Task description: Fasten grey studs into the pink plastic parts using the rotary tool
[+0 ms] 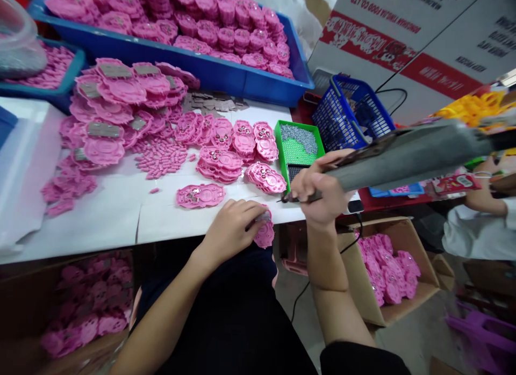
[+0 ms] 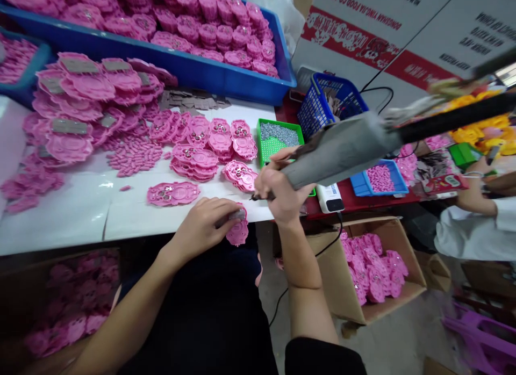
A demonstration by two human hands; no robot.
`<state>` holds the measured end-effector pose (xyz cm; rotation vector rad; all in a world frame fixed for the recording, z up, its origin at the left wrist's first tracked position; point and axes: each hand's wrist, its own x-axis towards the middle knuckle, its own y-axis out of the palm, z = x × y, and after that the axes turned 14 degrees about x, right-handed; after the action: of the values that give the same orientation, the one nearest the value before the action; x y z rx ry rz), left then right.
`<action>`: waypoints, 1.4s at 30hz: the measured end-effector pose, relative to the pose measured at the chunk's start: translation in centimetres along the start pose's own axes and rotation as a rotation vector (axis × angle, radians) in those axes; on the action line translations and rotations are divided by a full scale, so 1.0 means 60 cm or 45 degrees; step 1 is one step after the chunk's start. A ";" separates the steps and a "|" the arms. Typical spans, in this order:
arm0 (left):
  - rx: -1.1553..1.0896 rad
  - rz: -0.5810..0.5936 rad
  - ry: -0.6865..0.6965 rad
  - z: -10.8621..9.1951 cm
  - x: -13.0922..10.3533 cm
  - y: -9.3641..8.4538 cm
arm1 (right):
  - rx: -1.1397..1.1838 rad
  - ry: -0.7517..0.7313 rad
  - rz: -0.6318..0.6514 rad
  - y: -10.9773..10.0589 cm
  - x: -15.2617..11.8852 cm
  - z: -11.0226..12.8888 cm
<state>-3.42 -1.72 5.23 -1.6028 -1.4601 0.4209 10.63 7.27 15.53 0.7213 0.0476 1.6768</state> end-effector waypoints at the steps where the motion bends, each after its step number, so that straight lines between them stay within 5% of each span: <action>1: 0.031 -0.023 0.031 0.000 -0.002 0.002 | -0.054 -0.100 -0.077 -0.007 0.017 0.005; 6: 0.210 -0.114 0.140 -0.001 -0.011 0.010 | -0.267 -0.289 -0.362 -0.076 0.117 -0.009; 13: 0.228 -0.138 0.178 -0.001 -0.015 0.013 | -0.335 -0.233 -0.390 -0.139 0.164 -0.051; 42: 0.179 -0.183 0.159 -0.003 -0.015 0.014 | -0.263 -0.278 -0.349 -0.149 0.163 -0.059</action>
<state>-2.98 -2.54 4.41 -1.3792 -1.4087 0.3269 16.19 19.58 13.24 0.7031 -0.1715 1.3127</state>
